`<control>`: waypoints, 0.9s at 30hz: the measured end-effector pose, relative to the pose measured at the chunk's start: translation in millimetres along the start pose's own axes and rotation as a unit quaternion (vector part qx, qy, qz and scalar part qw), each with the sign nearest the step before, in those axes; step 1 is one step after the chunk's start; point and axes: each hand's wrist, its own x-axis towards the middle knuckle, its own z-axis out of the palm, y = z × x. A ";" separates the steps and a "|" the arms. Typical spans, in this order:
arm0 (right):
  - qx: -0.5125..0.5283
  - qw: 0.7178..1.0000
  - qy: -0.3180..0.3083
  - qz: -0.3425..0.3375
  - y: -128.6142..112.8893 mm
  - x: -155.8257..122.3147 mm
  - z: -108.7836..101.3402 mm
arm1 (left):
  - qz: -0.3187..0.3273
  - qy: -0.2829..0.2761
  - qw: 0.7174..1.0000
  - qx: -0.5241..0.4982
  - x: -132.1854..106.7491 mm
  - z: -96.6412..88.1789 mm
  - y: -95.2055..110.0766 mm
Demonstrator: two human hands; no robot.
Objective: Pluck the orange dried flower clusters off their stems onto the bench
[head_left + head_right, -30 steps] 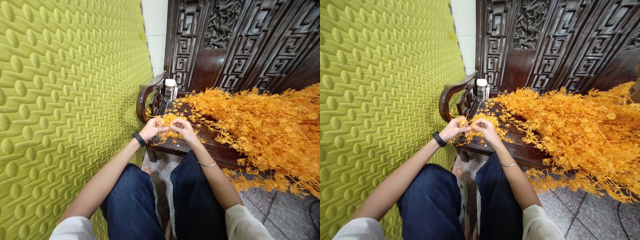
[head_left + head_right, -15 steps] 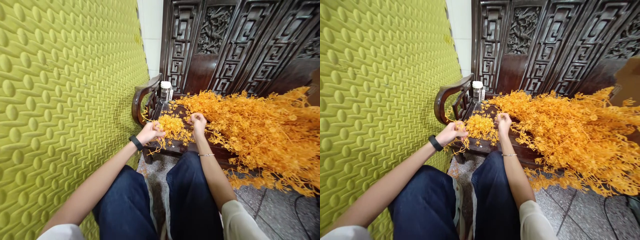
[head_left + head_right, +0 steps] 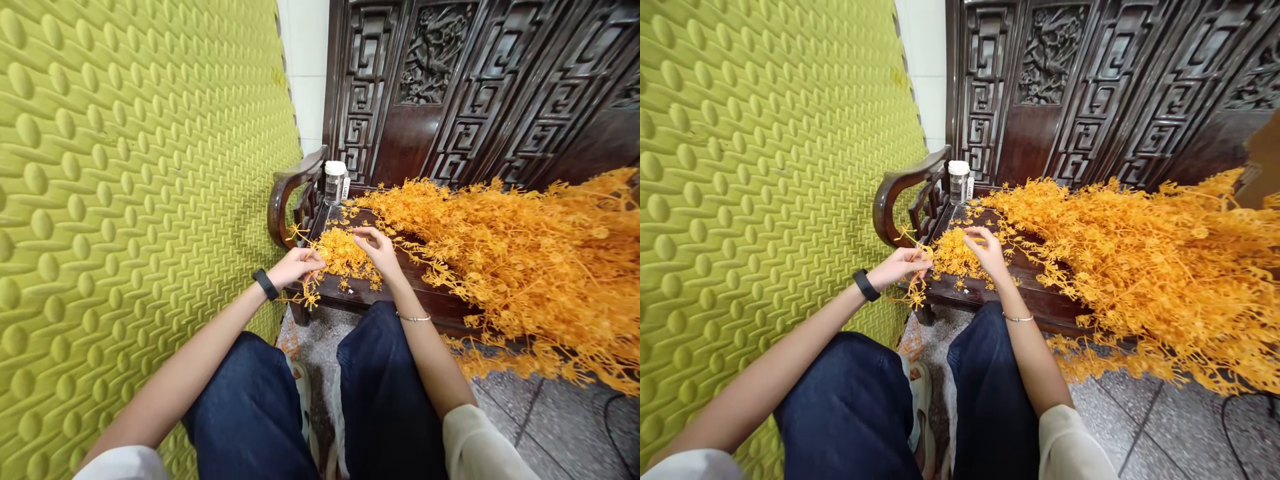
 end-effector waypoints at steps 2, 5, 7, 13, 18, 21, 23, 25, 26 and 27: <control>0.060 0.995 -0.080 -0.021 -21.3 -10.1 10.9 | 0.004 -0.005 1.000 0.011 3.0 2.3 0.5; 0.074 0.984 -0.156 -0.039 -36.1 -19.0 25.2 | 0.004 -0.021 1.000 0.013 6.2 5.0 0.9; 0.073 0.983 -0.165 -0.042 -35.7 -20.1 29.3 | -0.004 -0.032 0.999 0.012 7.7 5.8 0.9; 0.136 0.982 -0.131 0.006 -29.7 -16.2 23.9 | -0.009 -0.051 0.998 0.018 9.5 6.6 2.7; 0.191 0.976 -0.099 0.048 -31.4 -15.5 24.5 | 0.014 -0.051 0.998 0.044 7.9 7.7 5.8; 0.191 0.976 -0.092 0.044 -31.9 -15.2 25.4 | 0.025 -0.064 0.996 0.062 7.1 7.7 6.0; 0.165 0.981 -0.100 0.036 -32.1 -14.8 25.4 | 0.030 -0.071 0.994 0.076 7.2 7.0 4.9; 0.129 0.987 -0.093 0.028 -31.5 -14.4 25.8 | 0.033 -0.073 0.993 0.084 7.6 6.1 3.6; 0.114 0.990 -0.082 0.025 -30.7 -14.2 26.5 | 0.034 -0.074 0.993 0.085 7.8 5.7 3.2; 0.103 0.992 -0.067 0.024 -29.6 -14.1 27.5 | 0.034 -0.074 0.993 0.084 7.9 5.3 3.1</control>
